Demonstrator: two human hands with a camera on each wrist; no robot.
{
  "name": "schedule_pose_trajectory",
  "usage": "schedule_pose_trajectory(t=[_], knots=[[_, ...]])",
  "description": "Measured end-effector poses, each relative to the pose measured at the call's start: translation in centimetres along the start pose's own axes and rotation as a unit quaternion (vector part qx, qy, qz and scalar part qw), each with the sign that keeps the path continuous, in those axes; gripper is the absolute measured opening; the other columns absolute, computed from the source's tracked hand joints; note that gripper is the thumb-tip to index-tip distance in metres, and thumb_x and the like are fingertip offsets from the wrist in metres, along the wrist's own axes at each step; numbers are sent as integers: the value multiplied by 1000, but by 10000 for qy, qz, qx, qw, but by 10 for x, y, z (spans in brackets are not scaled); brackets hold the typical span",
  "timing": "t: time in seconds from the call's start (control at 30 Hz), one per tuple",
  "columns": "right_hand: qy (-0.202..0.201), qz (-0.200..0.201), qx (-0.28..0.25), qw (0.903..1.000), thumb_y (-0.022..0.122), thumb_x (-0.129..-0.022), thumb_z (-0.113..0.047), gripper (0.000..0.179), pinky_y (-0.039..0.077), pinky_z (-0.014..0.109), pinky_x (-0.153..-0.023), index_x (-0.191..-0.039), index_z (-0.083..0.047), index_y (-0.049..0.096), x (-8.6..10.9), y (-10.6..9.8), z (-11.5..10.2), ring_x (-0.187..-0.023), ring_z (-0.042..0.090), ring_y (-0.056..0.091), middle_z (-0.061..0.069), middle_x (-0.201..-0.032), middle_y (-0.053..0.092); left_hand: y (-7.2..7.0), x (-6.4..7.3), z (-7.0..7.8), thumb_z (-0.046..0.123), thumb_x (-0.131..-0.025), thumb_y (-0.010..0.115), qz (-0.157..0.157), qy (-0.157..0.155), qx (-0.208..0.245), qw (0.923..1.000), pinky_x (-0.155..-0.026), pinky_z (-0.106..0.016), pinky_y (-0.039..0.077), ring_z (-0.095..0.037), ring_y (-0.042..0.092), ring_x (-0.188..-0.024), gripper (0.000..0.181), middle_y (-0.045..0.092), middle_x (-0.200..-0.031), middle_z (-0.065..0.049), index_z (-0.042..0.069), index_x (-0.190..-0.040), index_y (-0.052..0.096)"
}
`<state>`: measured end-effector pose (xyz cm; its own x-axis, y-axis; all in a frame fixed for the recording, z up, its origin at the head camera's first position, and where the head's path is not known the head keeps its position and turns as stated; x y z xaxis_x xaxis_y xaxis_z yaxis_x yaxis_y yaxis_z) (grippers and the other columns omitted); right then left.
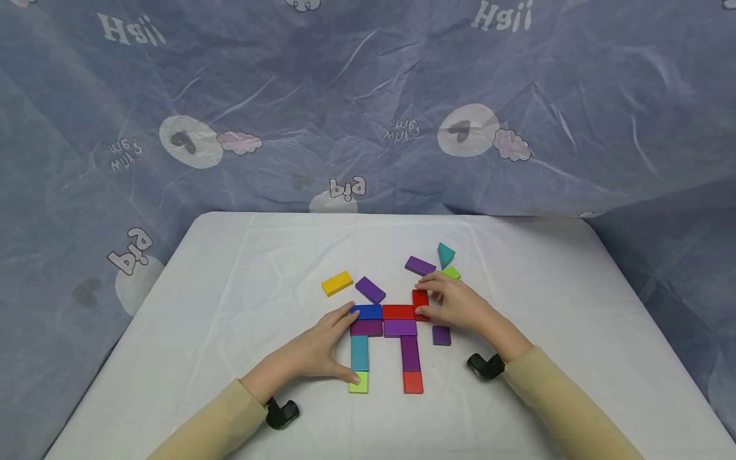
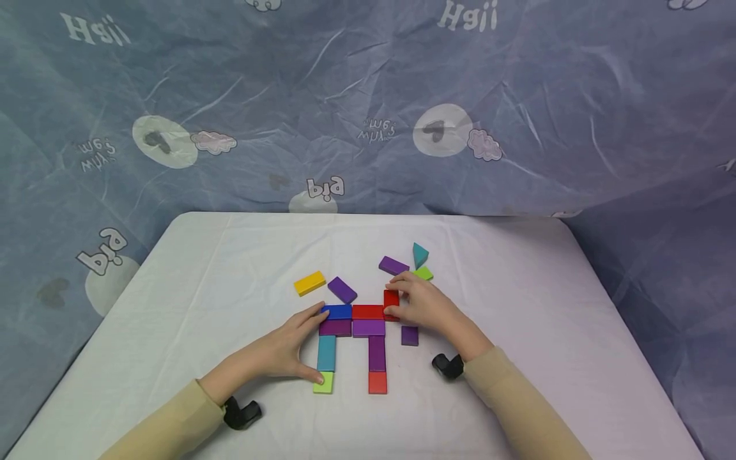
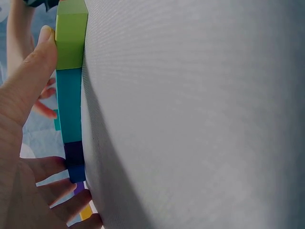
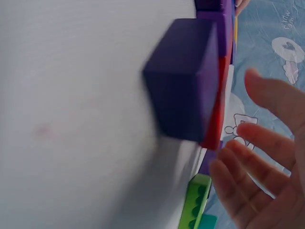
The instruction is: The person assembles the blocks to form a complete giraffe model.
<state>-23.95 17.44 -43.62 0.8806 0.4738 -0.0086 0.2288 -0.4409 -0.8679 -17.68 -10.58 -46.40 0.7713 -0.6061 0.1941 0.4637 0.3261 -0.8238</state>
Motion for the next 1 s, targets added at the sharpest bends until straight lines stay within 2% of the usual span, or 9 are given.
schedule_pose_trajectory(t=[0.2,0.43,0.6,0.7,0.87,1.0], knots=[[405,247,66,9989,74,-87,-34,41,57,31,-76,-117,-6,71,-25,-1,-17,-88,19,60,9,-109,65,1,-1,-1,62,-70,80,1,-15,-19,10000,-114,-50,38,-28,22,-150,116,13,-166,-7,11,-157,24],[780,238,32,9967,76,-86,-35,39,56,32,-76,-111,-5,72,-52,21,-40,-84,18,60,7,-94,68,3,-2,-2,63,-69,80,44,12,-29,10000,-115,-50,37,-29,22,-150,116,12,-166,-8,11,-157,24],[1287,110,-71,9916,77,-84,-40,42,53,27,-69,-107,-6,70,-59,37,-45,-77,16,55,5,-87,64,3,-2,-1,63,-69,80,68,70,-12,10000,-115,-50,37,-30,22,-150,117,12,-166,-8,10,-157,24],[1468,81,-94,9891,78,-83,-42,44,52,27,-69,-105,-5,68,-61,41,-46,-77,17,54,6,-85,62,3,-1,0,62,-69,81,61,74,5,10000,-115,-50,37,-30,22,-149,117,13,-166,-9,10,-157,24],[1538,6,-124,9880,79,-81,-44,47,54,29,-74,-104,-4,68,-64,44,-48,-80,18,56,7,-91,64,2,-2,0,61,-69,81,34,34,25,10000,-114,-51,37,-31,22,-150,116,12,-166,-9,10,-157,24],[1511,-45,-105,9884,79,-81,-42,43,53,28,-70,-99,-4,69,-64,44,-49,-80,17,56,7,-90,64,2,-2,0,61,-70,81,9,20,30,10000,-115,-51,37,-31,21,-150,116,12,-166,-8,10,-157,24]])
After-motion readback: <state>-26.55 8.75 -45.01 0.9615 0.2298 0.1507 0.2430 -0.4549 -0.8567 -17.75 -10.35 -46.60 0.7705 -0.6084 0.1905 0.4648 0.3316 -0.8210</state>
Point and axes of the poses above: each hand's wrist, its own x-axis away from the middle knuckle, its own y-axis out of the palm, z = x × y, the point moved 3 cm from there along -x, towards the middle knuckle
